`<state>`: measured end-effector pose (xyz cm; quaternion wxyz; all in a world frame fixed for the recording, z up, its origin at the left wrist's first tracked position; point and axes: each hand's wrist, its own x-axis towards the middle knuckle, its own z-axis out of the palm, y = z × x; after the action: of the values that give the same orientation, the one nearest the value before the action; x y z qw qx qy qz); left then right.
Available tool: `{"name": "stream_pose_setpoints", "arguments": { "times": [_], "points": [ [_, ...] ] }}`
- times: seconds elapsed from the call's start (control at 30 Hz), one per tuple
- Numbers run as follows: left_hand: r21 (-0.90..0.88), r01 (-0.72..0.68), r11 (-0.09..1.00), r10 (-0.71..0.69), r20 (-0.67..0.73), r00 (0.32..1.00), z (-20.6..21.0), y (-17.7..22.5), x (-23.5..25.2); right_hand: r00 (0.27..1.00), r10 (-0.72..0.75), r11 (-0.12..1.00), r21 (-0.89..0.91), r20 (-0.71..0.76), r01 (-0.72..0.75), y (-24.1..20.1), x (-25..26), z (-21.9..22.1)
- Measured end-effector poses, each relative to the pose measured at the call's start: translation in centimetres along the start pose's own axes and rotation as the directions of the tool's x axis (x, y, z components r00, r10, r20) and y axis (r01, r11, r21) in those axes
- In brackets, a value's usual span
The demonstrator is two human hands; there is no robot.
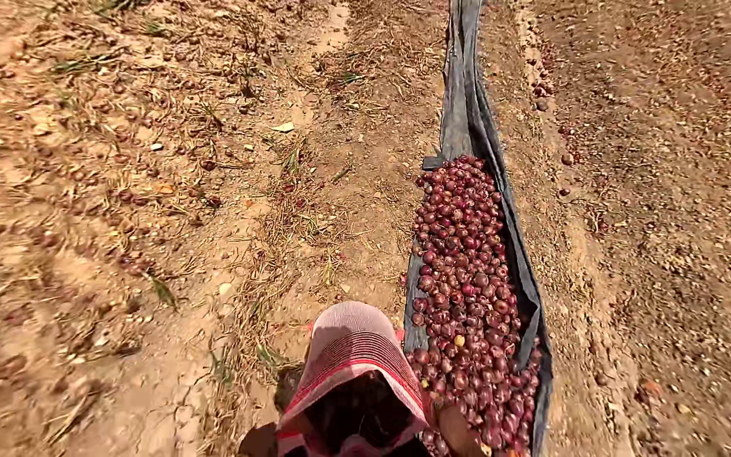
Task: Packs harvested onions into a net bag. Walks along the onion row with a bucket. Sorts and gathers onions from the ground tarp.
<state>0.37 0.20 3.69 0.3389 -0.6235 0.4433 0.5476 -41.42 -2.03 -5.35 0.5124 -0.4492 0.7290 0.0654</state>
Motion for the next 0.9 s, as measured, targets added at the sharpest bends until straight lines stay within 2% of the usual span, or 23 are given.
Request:
{"name": "stream_pose_setpoints", "arguments": {
  "times": [0.03, 0.1, 0.17, 0.23, 0.33, 0.43, 0.53, 0.6, 0.67, 0.77, 0.83, 0.9],
  "points": [
    [0.041, -0.011, 0.999, 0.012, -0.031, 0.999, -0.2, -0.8, 2.2, 1.000, 0.016, 1.000, 0.016, 0.012, -0.017, -0.4, 0.9, -0.7],
    [0.089, -0.049, 0.995, 0.073, -0.287, 0.955, 0.5, -2.7, 6.4, 0.998, -0.003, 0.997, -0.079, 0.069, 0.008, -3.3, 1.5, -2.1],
    [0.156, -0.001, 0.988, 0.027, -0.166, 0.986, -2.7, -2.2, 5.9, 0.995, -0.045, 0.993, -0.109, 0.089, 0.055, -8.2, -0.2, -3.8],
    [0.222, -0.006, 0.975, 0.029, -0.100, 0.995, -5.7, -1.5, 2.5, 0.996, -0.086, 0.996, -0.027, 0.036, 0.087, -11.1, -2.0, -5.3],
    [0.259, -0.053, 0.964, 0.100, -0.169, 0.981, -8.4, -1.1, 0.9, 0.995, -0.077, 0.988, 0.127, -0.062, 0.084, -12.3, -2.4, -7.8],
    [0.226, -0.031, 0.974, 0.083, -0.222, 0.971, -10.0, -1.9, 3.2, 0.988, 0.019, 0.960, 0.278, -0.150, 0.023, -11.7, 0.2, -8.4],
    [0.246, 0.030, 0.969, 0.017, -0.190, 0.982, -9.4, -1.9, 7.5, 0.979, 0.097, 0.976, 0.208, -0.176, -0.060, -8.9, 6.7, -6.9],
    [0.276, 0.023, 0.961, 0.025, -0.167, 0.986, -9.1, 0.4, 8.7, 0.975, 0.113, 0.983, 0.165, -0.193, -0.081, -8.6, 8.3, -6.6],
    [0.246, 0.011, 0.969, 0.025, -0.142, 0.990, -8.4, 1.9, 8.5, 0.980, 0.087, 0.977, 0.208, -0.180, -0.049, -8.5, 7.3, -5.8],
    [0.132, -0.023, 0.991, 0.047, -0.181, 0.982, -6.8, 1.2, 8.6, 0.976, 0.083, 0.949, 0.313, -0.200, -0.016, -6.4, 6.0, -4.7],
    [0.090, -0.061, 0.994, 0.080, -0.226, 0.971, -6.7, 0.3, 7.8, 0.959, 0.090, 0.959, 0.284, -0.267, -0.011, -5.7, 5.3, -4.7],
    [0.059, -0.092, 0.994, 0.106, -0.295, 0.950, -6.8, -0.3, 6.8, 0.916, 0.084, 0.972, 0.236, -0.393, 0.012, -6.3, 3.7, -4.9]
  ]
}}
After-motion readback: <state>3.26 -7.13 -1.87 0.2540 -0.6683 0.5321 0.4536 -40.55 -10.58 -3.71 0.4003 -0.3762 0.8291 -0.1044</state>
